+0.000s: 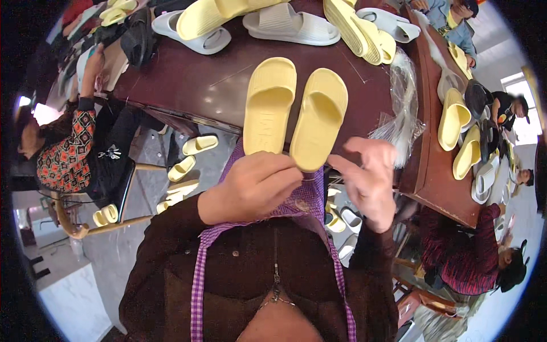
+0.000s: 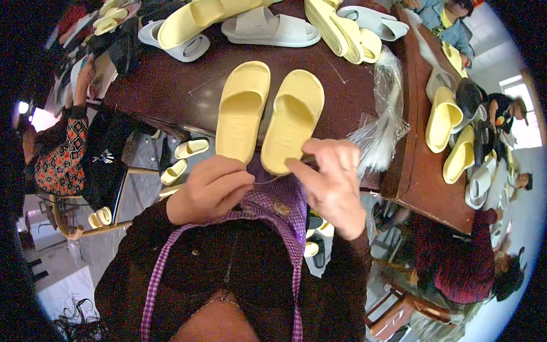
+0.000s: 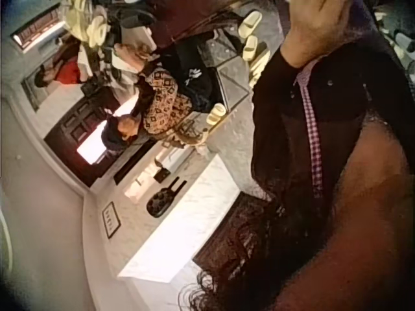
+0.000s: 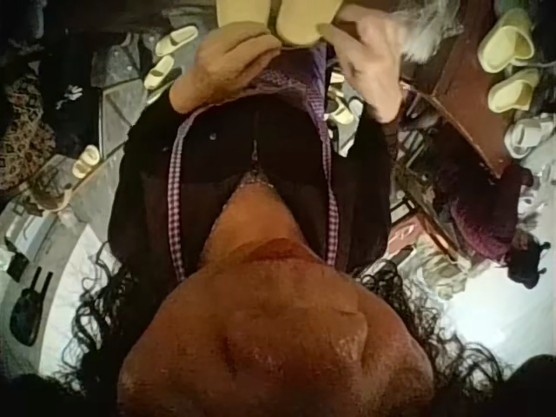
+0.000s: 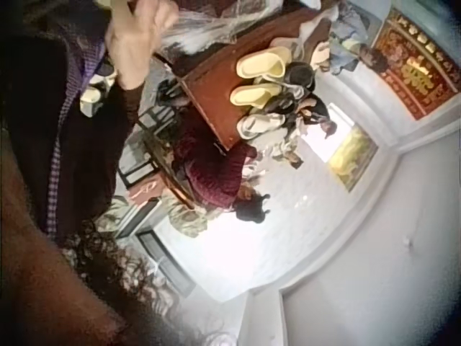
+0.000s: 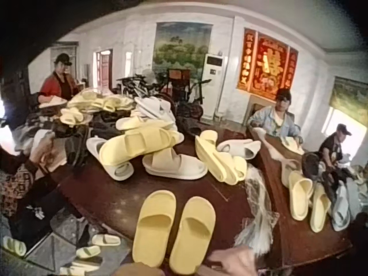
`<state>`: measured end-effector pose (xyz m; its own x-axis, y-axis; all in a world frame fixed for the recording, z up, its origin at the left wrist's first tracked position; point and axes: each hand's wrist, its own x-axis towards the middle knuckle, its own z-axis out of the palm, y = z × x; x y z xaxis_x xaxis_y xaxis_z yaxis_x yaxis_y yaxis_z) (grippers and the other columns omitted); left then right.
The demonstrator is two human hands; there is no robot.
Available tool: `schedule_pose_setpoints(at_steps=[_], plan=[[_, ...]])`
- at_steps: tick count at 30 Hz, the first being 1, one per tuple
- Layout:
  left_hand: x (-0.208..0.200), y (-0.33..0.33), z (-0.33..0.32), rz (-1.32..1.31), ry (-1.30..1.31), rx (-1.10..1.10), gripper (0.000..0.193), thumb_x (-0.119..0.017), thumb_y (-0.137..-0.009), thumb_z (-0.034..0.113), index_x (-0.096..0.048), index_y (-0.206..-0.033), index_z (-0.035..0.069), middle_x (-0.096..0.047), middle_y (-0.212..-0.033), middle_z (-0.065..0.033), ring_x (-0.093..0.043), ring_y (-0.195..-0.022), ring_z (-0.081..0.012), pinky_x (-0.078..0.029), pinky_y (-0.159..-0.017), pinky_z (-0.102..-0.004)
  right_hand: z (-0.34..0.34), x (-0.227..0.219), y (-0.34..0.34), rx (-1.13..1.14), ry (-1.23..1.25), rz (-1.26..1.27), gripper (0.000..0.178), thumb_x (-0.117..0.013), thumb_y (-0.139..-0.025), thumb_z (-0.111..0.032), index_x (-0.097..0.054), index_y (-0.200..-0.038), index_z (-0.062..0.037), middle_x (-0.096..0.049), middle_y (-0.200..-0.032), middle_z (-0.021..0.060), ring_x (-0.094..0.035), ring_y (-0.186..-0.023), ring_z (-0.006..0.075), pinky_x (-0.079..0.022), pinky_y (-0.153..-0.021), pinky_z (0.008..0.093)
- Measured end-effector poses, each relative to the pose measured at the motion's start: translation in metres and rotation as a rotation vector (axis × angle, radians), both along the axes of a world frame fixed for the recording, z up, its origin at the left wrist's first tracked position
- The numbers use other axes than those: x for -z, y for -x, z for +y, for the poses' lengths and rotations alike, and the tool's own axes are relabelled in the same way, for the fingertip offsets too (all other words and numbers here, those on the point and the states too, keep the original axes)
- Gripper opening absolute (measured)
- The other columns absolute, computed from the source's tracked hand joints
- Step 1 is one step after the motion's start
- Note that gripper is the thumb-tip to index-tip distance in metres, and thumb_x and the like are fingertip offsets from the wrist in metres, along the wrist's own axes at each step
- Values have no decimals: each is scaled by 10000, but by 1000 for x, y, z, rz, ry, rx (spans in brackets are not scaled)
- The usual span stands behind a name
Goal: The person pairs slippers and connects each pair with plastic tag fasteners by hand before setting them down.
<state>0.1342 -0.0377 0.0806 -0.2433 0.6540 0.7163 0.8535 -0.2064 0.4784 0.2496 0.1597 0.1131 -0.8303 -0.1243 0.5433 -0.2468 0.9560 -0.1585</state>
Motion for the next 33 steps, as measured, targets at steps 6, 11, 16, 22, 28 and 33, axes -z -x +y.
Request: schedule_pose_setpoints(at_steps=[6,11,16,22,28,33], plan=[[32,7,-23,-47,142,-93,148,-652,-701,23,-581,-830,8,-577,-806,-115,-589,-700,-277,-490,-607,-351,-24,39,35,-181,5,-112,277,-607,-591,-60,-639,-864,-90,-554,-915,43,-508,-838,227,-375,-761,361],[50,7,-33,-117,232,-129,145,-644,-713,33,-575,-839,9,-566,-803,-117,-584,-703,-278,-482,-609,-351,-29,65,41,-273,13,-224,246,-587,-612,-52,-610,-856,-74,-555,-901,41,-519,-810,212,-406,-748,340],[58,8,-33,-123,266,-131,143,-636,-720,41,-565,-840,11,-553,-790,-119,-578,-694,-283,-475,-604,-351,-27,73,36,-303,11,-308,227,-567,-635,-52,-589,-860,-54,-559,-883,59,-532,-784,219,-440,-714,324],[59,5,-32,-126,242,-67,149,-636,-715,32,-567,-845,13,-556,-795,-119,-579,-699,-285,-476,-606,-352,-32,60,26,-315,51,-323,215,-557,-648,-58,-582,-861,-45,-557,-863,60,-536,-779,224,-454,-706,326],[61,7,-38,-132,287,-71,159,-636,-709,25,-577,-856,18,-561,-805,-117,-584,-713,-283,-479,-606,-352,-37,50,26,-327,13,-344,214,-561,-645,-61,-570,-859,-48,-537,-845,56,-533,-799,218,-457,-707,317],[65,14,-46,-174,349,-44,194,-638,-714,4,-573,-896,20,-580,-874,-135,-588,-761,-315,-487,-651,-366,-36,51,37,-328,-1,-356,214,-564,-641,-62,-563,-854,-49,-529,-840,56,-530,-810,219,-460,-708,322]])
